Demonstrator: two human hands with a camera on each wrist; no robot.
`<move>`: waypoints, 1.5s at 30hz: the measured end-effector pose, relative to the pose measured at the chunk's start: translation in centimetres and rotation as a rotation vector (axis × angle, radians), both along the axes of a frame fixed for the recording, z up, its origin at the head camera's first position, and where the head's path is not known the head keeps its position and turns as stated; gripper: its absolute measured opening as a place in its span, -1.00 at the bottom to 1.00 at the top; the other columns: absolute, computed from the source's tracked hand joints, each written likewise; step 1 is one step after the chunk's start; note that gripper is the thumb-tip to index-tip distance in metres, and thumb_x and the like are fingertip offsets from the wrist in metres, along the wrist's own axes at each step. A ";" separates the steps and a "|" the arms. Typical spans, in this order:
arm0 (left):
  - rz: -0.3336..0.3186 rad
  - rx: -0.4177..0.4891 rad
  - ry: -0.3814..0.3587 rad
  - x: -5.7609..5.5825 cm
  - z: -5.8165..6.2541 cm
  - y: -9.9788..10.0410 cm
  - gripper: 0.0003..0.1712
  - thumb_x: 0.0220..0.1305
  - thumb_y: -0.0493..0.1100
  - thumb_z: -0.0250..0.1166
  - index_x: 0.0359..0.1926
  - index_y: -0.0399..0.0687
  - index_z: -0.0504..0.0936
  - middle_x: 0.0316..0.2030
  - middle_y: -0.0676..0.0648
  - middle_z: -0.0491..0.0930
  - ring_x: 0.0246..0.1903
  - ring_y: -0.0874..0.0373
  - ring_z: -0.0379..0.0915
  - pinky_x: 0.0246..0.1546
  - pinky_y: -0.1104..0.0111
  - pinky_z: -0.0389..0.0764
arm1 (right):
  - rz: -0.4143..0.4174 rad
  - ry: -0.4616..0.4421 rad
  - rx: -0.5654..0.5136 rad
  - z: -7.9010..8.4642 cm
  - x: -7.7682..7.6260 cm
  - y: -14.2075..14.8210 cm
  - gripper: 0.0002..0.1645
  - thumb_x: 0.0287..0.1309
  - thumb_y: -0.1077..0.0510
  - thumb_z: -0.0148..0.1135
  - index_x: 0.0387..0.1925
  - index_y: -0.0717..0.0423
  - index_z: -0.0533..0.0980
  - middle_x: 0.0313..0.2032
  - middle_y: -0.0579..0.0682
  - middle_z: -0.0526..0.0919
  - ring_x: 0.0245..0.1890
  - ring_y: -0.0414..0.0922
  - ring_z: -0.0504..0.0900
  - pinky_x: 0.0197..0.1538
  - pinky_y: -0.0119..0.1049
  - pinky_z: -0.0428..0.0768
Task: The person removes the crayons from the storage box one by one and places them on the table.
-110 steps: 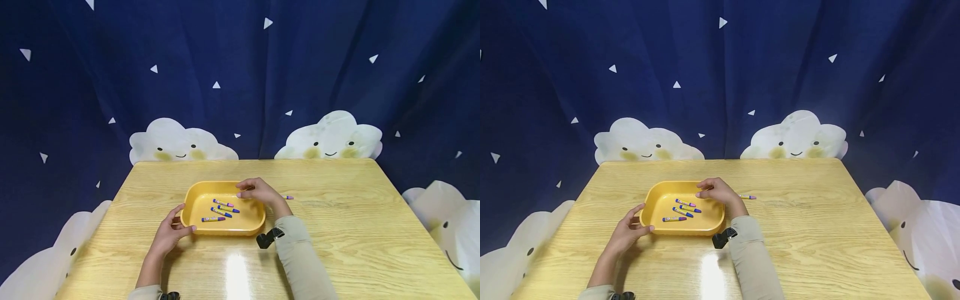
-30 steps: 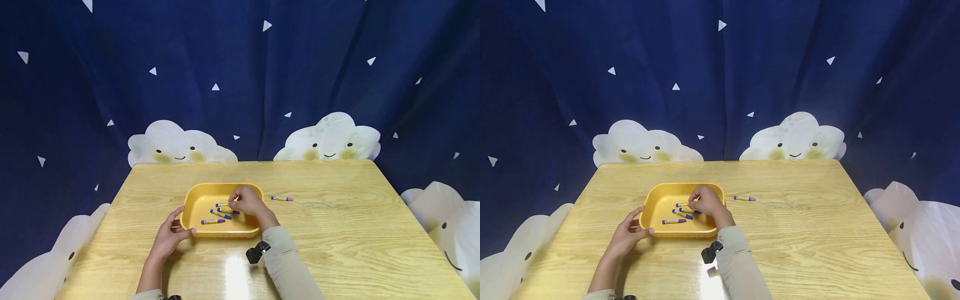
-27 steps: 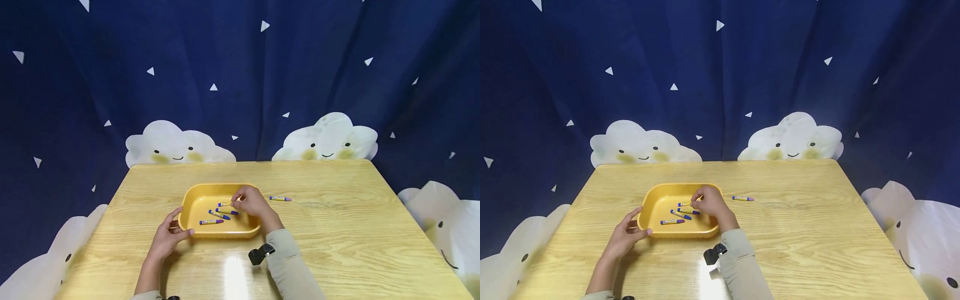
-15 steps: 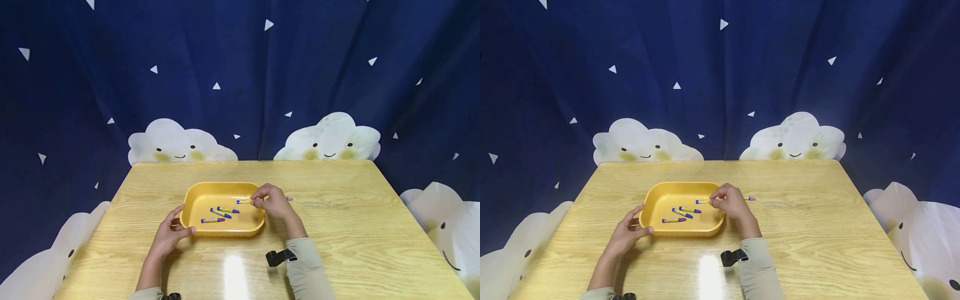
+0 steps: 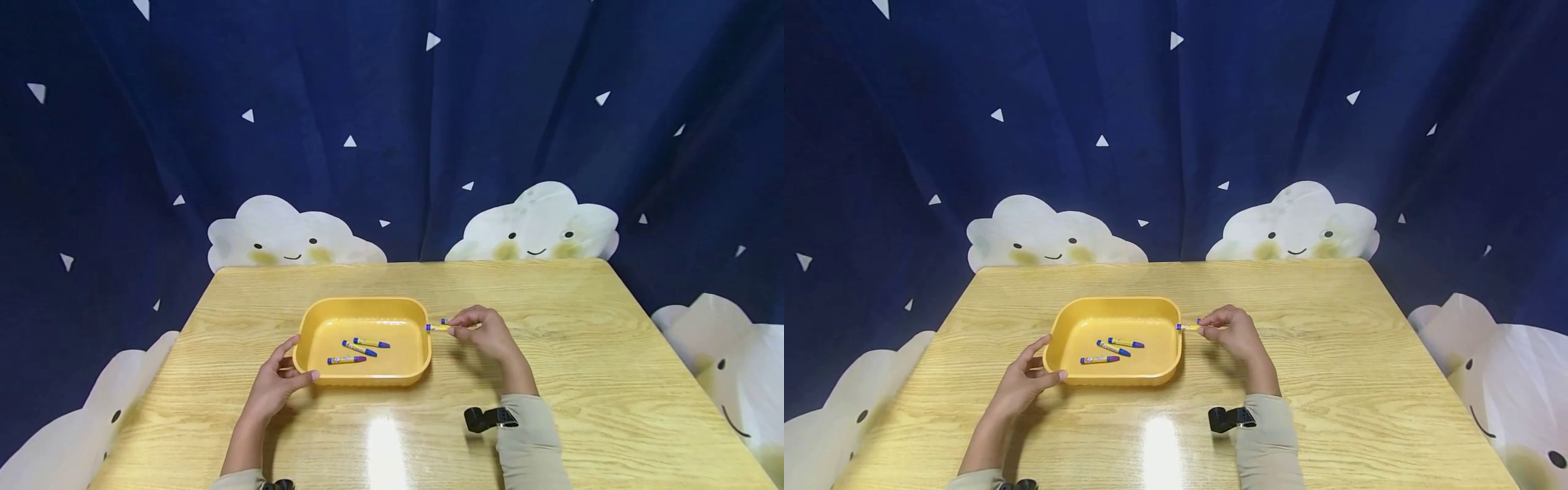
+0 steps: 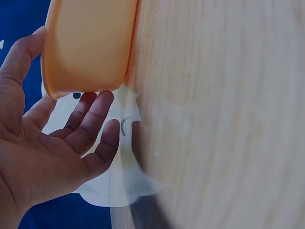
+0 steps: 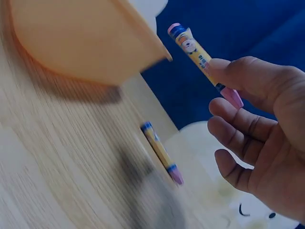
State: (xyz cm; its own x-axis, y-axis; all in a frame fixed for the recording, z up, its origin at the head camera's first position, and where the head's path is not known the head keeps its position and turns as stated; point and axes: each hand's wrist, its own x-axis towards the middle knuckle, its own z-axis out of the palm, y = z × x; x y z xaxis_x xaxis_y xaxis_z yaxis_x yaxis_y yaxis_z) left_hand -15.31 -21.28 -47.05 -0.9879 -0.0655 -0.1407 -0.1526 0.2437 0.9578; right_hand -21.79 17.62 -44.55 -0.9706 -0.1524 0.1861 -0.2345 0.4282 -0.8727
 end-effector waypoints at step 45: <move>0.008 0.012 0.013 0.0 -0.2 -0.1 -0.07 -0.07 -0.33 0.47 0.33 -0.03 0.24 -0.09 -0.32 0.39 -0.35 0.07 0.43 -0.40 0.38 0.48 | -0.105 -0.186 0.061 -4.6 -1.5 2.8 -0.89 0.02 0.35 0.32 -0.35 0.33 0.64 -0.34 0.10 0.65 -0.30 -0.02 0.58 -0.18 -0.17 0.51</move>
State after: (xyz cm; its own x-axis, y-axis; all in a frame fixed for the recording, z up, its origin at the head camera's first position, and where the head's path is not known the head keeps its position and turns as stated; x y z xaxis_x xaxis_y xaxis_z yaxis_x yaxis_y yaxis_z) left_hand -15.36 -21.35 -47.24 -0.9891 -0.0718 -0.1287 -0.1420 0.2309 0.9626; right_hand -23.28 20.38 -49.15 -0.9985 -0.0540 -0.0039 -0.0234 0.4950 -0.8686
